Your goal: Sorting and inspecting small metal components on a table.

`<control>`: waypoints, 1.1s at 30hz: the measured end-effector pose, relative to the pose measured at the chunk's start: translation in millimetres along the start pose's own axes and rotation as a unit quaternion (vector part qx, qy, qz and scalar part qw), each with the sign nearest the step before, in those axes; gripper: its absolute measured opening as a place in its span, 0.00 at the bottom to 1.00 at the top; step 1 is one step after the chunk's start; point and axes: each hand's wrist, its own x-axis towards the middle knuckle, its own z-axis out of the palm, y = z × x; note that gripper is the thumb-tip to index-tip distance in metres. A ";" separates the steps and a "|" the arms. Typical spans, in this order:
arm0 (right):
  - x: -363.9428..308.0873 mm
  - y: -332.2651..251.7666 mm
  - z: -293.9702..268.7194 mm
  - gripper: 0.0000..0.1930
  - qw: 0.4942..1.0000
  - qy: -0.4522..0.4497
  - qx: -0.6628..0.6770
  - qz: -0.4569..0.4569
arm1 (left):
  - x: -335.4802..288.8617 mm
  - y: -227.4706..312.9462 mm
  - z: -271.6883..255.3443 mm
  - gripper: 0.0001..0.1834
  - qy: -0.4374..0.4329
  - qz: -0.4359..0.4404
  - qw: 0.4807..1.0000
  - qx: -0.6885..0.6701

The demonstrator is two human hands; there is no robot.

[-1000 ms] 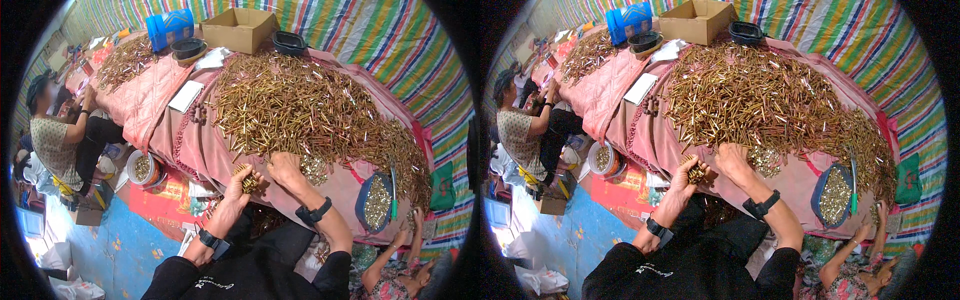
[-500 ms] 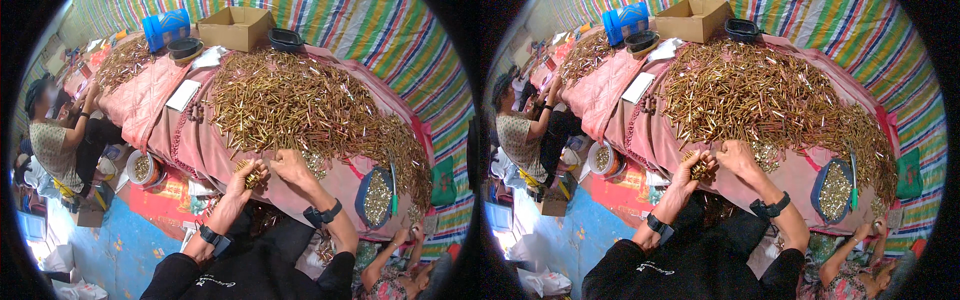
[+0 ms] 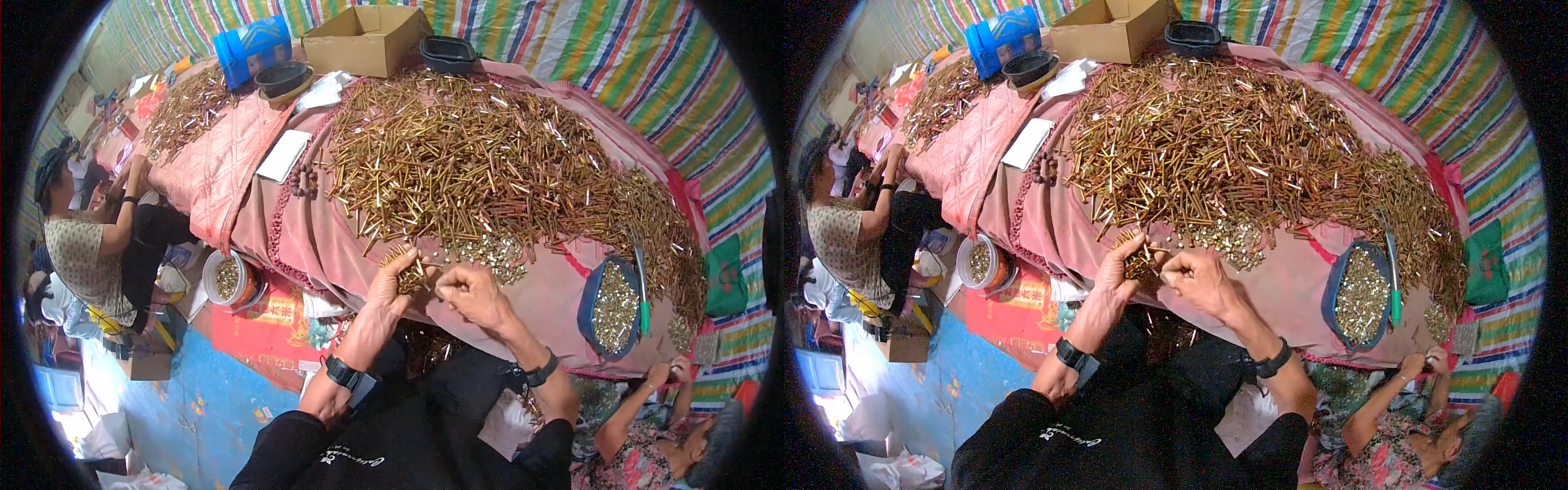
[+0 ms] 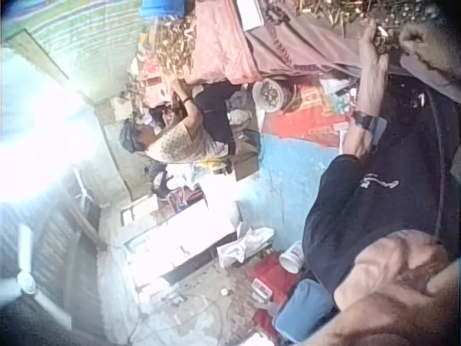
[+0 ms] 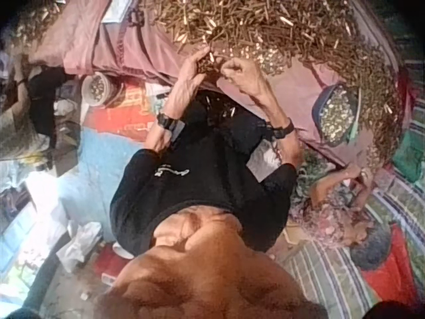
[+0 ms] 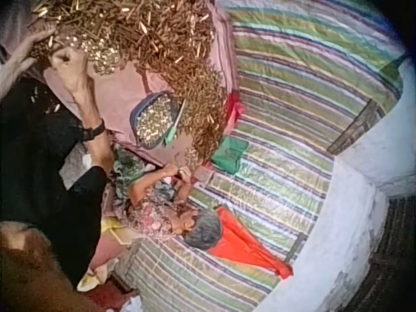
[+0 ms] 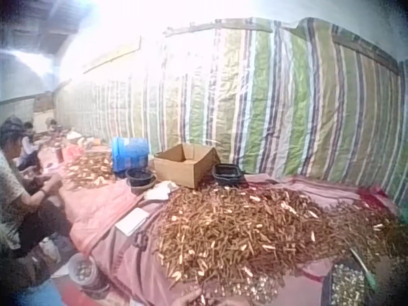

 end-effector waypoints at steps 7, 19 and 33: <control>6.6 34.1 27.9 0.07 0.990 -0.012 0.141 0.027 | -0.6 -14.0 4.8 0.11 -0.031 -0.013 0.999 -0.006; -0.2 39.5 23.5 0.13 0.979 0.059 0.195 -0.024 | -5.6 -24.0 17.5 0.12 -0.037 0.000 0.995 0.088; -39.8 67.8 -14.1 0.13 0.989 0.104 0.102 -0.009 | 0.2 -48.8 35.2 0.07 -0.036 0.129 0.972 0.192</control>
